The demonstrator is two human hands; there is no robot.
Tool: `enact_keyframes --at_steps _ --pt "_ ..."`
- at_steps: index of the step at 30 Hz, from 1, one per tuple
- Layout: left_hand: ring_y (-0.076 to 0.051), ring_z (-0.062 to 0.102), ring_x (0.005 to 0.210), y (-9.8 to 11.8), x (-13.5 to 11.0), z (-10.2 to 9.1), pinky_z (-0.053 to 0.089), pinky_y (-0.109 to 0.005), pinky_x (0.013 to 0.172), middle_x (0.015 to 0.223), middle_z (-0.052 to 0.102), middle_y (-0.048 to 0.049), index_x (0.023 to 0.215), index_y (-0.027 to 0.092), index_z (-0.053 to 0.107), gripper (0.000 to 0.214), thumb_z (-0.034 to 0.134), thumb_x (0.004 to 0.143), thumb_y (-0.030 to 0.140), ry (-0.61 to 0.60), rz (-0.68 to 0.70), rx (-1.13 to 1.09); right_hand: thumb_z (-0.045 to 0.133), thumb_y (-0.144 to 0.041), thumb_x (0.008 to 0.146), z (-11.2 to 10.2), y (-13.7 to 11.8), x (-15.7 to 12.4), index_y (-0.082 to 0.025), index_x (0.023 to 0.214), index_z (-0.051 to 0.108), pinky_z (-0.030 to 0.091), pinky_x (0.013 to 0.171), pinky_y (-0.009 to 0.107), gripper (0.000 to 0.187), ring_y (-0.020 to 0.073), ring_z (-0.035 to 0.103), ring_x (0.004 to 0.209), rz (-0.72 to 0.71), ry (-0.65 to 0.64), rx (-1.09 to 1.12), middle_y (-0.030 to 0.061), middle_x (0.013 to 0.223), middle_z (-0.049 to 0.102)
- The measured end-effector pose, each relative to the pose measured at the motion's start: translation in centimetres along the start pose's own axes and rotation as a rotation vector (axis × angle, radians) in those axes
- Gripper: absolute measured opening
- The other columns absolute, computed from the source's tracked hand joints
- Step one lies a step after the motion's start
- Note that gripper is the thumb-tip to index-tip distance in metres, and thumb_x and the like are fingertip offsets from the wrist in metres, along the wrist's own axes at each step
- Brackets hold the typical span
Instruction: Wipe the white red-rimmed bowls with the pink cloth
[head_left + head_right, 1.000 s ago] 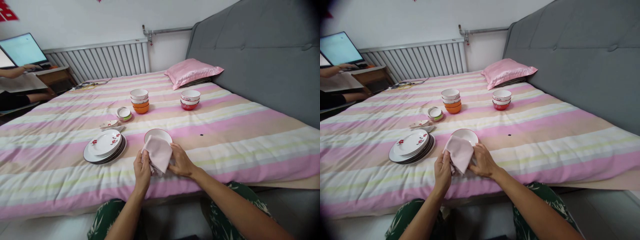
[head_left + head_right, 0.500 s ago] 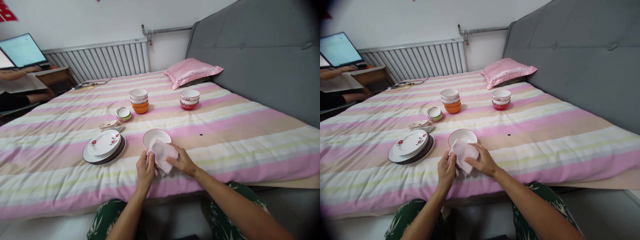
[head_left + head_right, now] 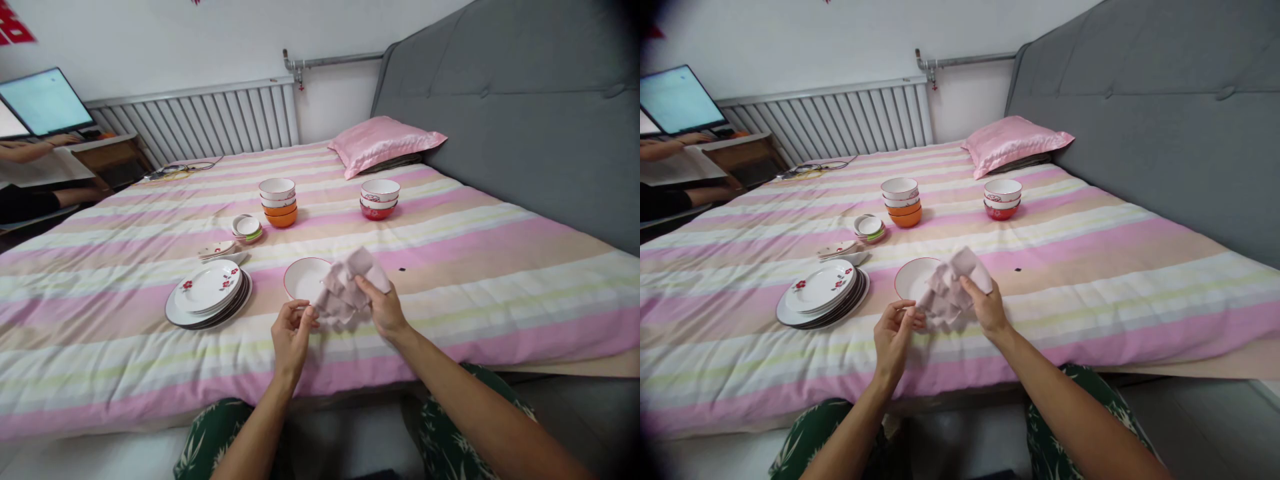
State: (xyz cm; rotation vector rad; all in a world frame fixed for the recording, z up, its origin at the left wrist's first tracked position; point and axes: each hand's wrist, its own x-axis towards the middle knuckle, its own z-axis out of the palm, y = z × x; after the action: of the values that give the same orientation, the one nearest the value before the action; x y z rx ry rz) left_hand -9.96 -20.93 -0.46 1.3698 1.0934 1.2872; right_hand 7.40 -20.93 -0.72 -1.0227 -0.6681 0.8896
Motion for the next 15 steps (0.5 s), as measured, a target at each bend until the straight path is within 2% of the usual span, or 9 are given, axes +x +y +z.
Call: enact_keyframes --at_steps 3,5,7,10,12,15 --pt "-0.012 0.059 0.054 -0.2 0.4 -0.3 0.049 -0.022 0.052 0.067 0.062 -0.0016 0.084 0.014 0.055 0.035 0.063 0.078 0.047 0.148 -0.059 0.006 0.073 -0.033 0.066 -0.7 -0.1 1.5 -0.015 0.097 0.067 0.054 0.076 0.034 0.037 0.0212 0.066 0.087 -0.027 0.256 0.115 0.0053 0.094 0.071" --pt "-0.012 0.06 0.057 -0.4 0.9 -0.4 0.048 -0.021 0.048 0.076 0.061 -0.003 0.089 0.014 0.053 0.04 0.063 0.076 0.05 0.23 -0.107 0.02 0.072 -0.033 0.066 -1.3 -0.4 2.4 -0.015 0.101 0.065 0.053 0.082 0.035 0.04 0.0214 0.065 0.093 -0.096 0.395 0.108 0.0064 0.1 0.07" --pt "-0.014 0.063 0.066 -0.6 1.4 -0.6 0.05 -0.021 0.047 0.093 0.059 -0.0079 0.1 0.014 0.052 0.049 0.064 0.074 0.053 0.283 -0.162 0.014 0.07 -0.036 0.068 -1.7 -0.6 2.9 -0.014 0.104 0.064 0.052 0.084 0.036 0.042 0.0219 0.064 0.097 -0.168 0.471 0.058 0.0083 0.106 0.068" --pt "-0.017 0.062 0.08 -0.6 2.2 -0.9 0.052 -0.021 0.05 0.109 0.056 -0.0133 0.111 0.013 0.053 0.058 0.061 0.074 0.058 0.239 -0.255 -0.006 0.064 -0.043 0.075 -1.9 -0.9 2.8 -0.013 0.11 0.061 0.053 0.081 0.036 0.046 0.0225 0.063 0.098 -0.224 0.488 -0.06 0.0102 0.106 0.067" --pt "-0.019 0.06 0.082 -0.6 2.6 -0.9 0.051 -0.021 0.05 0.101 0.058 -0.0111 0.104 0.013 0.059 0.057 0.058 0.074 0.062 0.149 -0.288 0.028 0.059 -0.047 0.079 -1.6 -0.9 2.5 -0.013 0.113 0.058 0.053 0.079 0.036 0.048 0.0227 0.063 0.096 -0.233 0.451 -0.155 0.0108 0.106 0.067" --pt "-0.019 0.057 0.079 -0.7 2.8 -0.8 0.049 -0.021 0.049 0.084 0.059 -0.0062 0.095 0.015 0.064 0.053 0.055 0.075 0.063 0.064 -0.248 0.167 0.053 -0.046 0.084 -0.6 -0.8 1.7 -0.015 0.117 0.055 0.052 0.083 0.036 0.045 0.0225 0.062 0.101 -0.303 0.339 -0.297 0.011 0.111 0.065"
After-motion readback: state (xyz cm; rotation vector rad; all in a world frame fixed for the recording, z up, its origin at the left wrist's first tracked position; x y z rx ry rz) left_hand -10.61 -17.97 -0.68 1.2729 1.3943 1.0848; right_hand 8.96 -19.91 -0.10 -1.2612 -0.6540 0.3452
